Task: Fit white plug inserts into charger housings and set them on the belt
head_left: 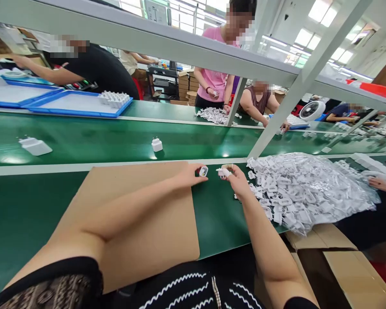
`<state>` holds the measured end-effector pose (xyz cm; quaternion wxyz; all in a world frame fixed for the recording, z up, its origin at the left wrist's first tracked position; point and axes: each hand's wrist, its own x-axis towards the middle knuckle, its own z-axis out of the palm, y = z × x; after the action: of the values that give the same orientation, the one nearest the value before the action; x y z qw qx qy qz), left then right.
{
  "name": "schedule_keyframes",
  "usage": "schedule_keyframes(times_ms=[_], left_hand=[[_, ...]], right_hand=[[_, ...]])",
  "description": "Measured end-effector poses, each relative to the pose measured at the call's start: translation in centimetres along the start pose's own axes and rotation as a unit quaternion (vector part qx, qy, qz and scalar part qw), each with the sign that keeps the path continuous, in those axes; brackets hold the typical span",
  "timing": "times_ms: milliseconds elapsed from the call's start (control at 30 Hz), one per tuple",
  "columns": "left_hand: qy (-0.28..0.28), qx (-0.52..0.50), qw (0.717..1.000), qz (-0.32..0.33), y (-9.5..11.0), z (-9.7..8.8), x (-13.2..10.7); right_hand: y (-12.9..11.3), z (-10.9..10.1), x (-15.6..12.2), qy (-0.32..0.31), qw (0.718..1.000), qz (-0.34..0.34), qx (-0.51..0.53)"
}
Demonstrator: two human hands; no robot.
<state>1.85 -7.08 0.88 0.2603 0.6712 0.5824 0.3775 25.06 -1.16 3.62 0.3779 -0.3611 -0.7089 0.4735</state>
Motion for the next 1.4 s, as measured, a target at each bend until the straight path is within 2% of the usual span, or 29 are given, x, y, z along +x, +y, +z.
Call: schedule_keyframes(times_ms=[100,167,267,367,467,600,800,1000,1133,1233,1300,1400], left_hand=[[-0.03,-0.024,0.998,0.039,1.0,1.1,-4.2],[-0.03,-0.011,0.998,0.05,1.2,2.0,-5.8],[-0.019,0.021,0.999,0.033,0.7,3.1,-6.9],[0.024,0.005,0.999,0.03,0.1,3.8,-7.1],[0.078,-0.037,0.996,0.019,-0.4,4.2,-7.1],[0.072,-0.075,0.995,0.001,-0.6,4.3,-7.2],[0.071,-0.096,0.993,-0.012,0.1,3.7,-7.3],[0.064,-0.095,0.993,-0.004,0.0,3.4,-7.1],[0.059,-0.082,0.995,0.007,-0.2,3.4,-7.2],[0.104,-0.057,0.993,0.005,0.2,3.4,-7.2],[0.131,-0.032,0.99,-0.03,0.7,3.4,-7.2],[0.128,0.005,0.987,-0.101,1.4,3.5,-6.9]], right_hand=[[-1.1,1.5,1.2,-0.047,0.983,0.061,0.167],[-1.1,2.3,1.5,-0.072,0.97,0.092,0.211],[-0.2,3.0,1.4,-0.104,0.958,0.13,0.234],[0.6,3.2,0.8,-0.13,0.95,0.16,0.233],[0.9,3.1,0.3,-0.129,0.946,0.172,0.245],[0.8,3.0,0.0,-0.132,0.957,0.155,0.206],[0.6,2.4,-0.3,-0.083,0.993,0.057,0.063],[-0.6,2.3,-1.3,-0.147,0.985,-0.065,-0.067],[-0.6,2.9,-1.4,-0.155,0.988,-0.008,0.0],[-0.5,3.3,-1.0,-0.142,0.988,0.039,0.045],[-0.5,3.4,-0.9,-0.138,0.987,0.06,0.051],[-0.5,3.5,-0.8,-0.122,0.988,0.084,0.053]])
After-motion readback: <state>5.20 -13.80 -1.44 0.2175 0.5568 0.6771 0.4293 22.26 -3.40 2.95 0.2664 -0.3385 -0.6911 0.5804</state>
